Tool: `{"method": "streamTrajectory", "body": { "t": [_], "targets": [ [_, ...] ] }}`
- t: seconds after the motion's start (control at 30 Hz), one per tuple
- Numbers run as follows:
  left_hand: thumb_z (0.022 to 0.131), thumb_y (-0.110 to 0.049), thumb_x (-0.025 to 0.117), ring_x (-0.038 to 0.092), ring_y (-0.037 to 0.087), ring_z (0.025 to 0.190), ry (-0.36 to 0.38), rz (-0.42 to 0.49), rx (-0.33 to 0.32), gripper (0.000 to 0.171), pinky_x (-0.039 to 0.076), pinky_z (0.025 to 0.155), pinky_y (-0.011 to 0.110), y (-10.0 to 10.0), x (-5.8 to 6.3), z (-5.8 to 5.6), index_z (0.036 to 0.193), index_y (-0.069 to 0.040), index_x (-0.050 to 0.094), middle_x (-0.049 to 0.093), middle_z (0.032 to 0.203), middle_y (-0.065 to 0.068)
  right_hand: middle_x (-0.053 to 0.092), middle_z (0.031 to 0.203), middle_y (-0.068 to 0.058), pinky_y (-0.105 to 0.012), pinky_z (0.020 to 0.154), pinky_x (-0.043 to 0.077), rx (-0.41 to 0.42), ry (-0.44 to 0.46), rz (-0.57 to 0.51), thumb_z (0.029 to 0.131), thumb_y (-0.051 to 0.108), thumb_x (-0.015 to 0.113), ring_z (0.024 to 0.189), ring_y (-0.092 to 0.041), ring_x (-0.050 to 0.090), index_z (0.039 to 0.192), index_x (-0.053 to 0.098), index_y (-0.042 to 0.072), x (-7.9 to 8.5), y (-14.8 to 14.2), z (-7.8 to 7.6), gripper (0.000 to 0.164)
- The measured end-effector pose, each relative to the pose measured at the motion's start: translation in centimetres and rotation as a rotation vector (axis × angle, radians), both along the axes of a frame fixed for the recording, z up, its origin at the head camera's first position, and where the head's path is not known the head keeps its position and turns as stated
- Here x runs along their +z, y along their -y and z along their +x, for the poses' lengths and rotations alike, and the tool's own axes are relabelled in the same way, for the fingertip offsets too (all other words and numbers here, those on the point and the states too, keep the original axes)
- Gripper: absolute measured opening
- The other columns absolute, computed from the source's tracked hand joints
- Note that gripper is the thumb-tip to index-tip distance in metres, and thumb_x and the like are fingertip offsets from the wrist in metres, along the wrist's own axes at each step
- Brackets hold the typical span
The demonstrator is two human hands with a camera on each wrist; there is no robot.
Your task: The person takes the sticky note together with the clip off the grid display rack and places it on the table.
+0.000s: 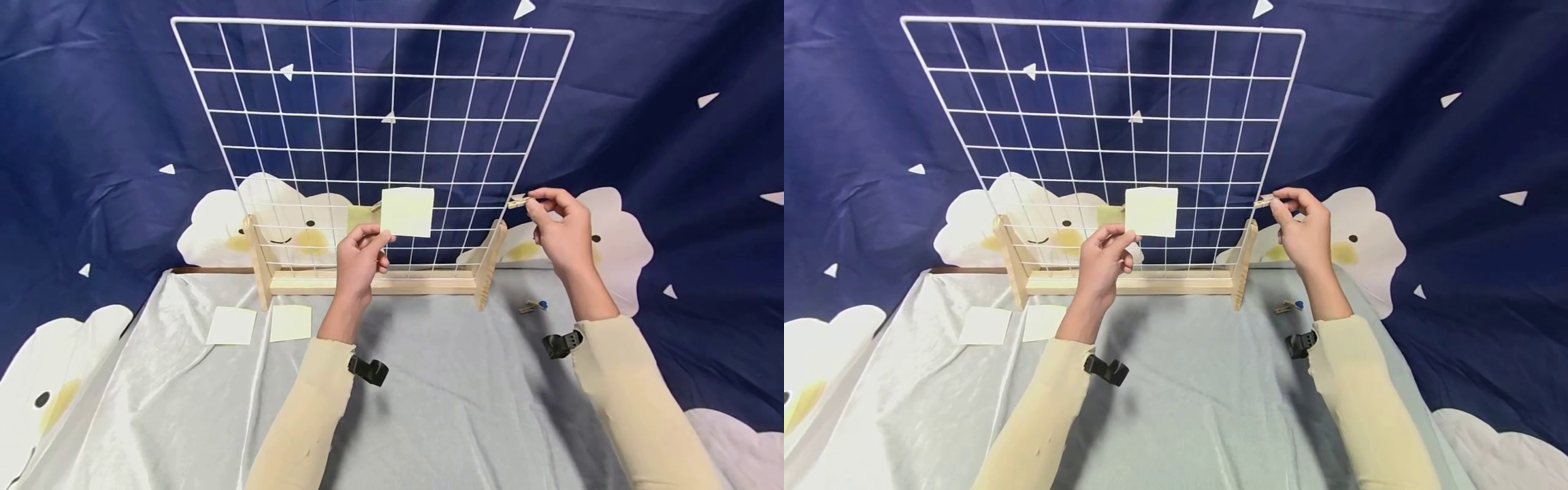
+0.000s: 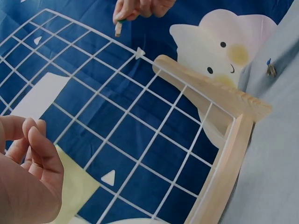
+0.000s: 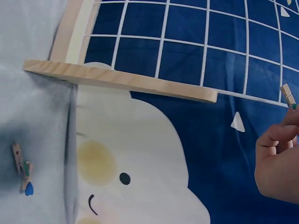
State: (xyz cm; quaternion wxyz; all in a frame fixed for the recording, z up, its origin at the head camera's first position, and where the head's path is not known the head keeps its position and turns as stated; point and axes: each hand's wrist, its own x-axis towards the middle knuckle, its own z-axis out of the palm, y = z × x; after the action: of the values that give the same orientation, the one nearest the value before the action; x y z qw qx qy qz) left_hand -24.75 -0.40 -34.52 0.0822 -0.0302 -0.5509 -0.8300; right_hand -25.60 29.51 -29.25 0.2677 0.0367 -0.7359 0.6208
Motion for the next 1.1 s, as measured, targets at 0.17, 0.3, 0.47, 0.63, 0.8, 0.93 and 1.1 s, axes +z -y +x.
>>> {"method": "streamTrajectory", "body": {
  "t": [0.17,0.3,0.47,0.63,0.8,0.93,1.1],
  "targets": [
    [0.095,-0.002,0.067,0.049,0.007,0.045,0.023,0.016,0.011,0.007,0.044,0.045,0.017,0.7,-0.7,0.3,0.099,-0.003,0.062,0.071,0.083,0.005,0.051,0.083,-0.001,-0.015,0.042,0.039,-0.008,0.017,-0.014,0.095,0.002,0.070,0.048,-0.004,0.044,0.105,0.073,0.007,-0.9,-0.4,0.2,0.012],
    [0.094,-0.001,0.067,0.049,0.007,0.045,0.033,0.020,0.024,0.007,0.043,0.044,0.016,1.2,-1.4,0.5,0.099,-0.001,0.061,0.071,0.082,0.005,0.051,0.082,-0.002,-0.016,0.041,0.038,0.009,0.026,-0.056,0.094,0.001,0.069,0.052,-0.006,0.044,0.105,0.073,0.005,-1.7,-0.8,0.4,0.012],
    [0.094,-0.001,0.067,0.048,0.007,0.045,0.045,0.021,0.042,0.007,0.043,0.044,0.017,1.6,-2.1,0.7,0.099,0.000,0.062,0.071,0.085,0.011,0.052,0.081,-0.002,-0.016,0.042,0.038,0.005,0.031,-0.066,0.095,0.001,0.069,0.054,-0.006,0.045,0.105,0.072,0.004,-2.5,-1.1,0.5,0.011],
    [0.094,-0.002,0.068,0.048,0.008,0.045,0.067,0.013,0.048,0.008,0.043,0.045,0.017,2.1,-2.6,1.0,0.099,-0.001,0.062,0.071,0.092,0.020,0.054,0.081,-0.002,-0.016,0.042,0.038,0.006,0.053,-0.071,0.095,0.002,0.069,0.051,-0.006,0.045,0.106,0.072,0.003,-3.2,-1.4,0.8,0.011],
    [0.094,-0.002,0.068,0.049,0.008,0.045,0.086,0.007,0.058,0.008,0.043,0.044,0.017,2.5,-3.3,1.3,0.100,-0.001,0.062,0.071,0.091,0.019,0.056,0.080,-0.001,-0.015,0.043,0.038,0.008,0.061,-0.083,0.094,0.000,0.070,0.053,-0.006,0.045,0.104,0.072,0.005,-3.8,-1.6,0.8,0.011],
    [0.094,-0.002,0.068,0.049,0.008,0.046,0.104,0.000,0.068,0.007,0.043,0.044,0.017,3.0,-4.1,1.6,0.097,-0.002,0.062,0.071,0.086,0.012,0.056,0.080,-0.001,-0.015,0.042,0.038,0.003,0.074,-0.093,0.094,0.001,0.070,0.052,-0.006,0.046,0.104,0.072,0.006,-4.6,-1.9,0.9,0.011],
    [0.094,-0.002,0.069,0.049,0.008,0.046,0.120,-0.003,0.073,0.007,0.043,0.045,0.017,3.4,-5.4,1.8,0.094,-0.005,0.062,0.071,0.085,0.010,0.056,0.079,0.000,-0.016,0.041,0.036,0.003,0.104,-0.123,0.095,0.001,0.070,0.047,-0.005,0.045,0.104,0.072,0.005,-5.9,-2.2,1.1,0.010]
  ]
}}
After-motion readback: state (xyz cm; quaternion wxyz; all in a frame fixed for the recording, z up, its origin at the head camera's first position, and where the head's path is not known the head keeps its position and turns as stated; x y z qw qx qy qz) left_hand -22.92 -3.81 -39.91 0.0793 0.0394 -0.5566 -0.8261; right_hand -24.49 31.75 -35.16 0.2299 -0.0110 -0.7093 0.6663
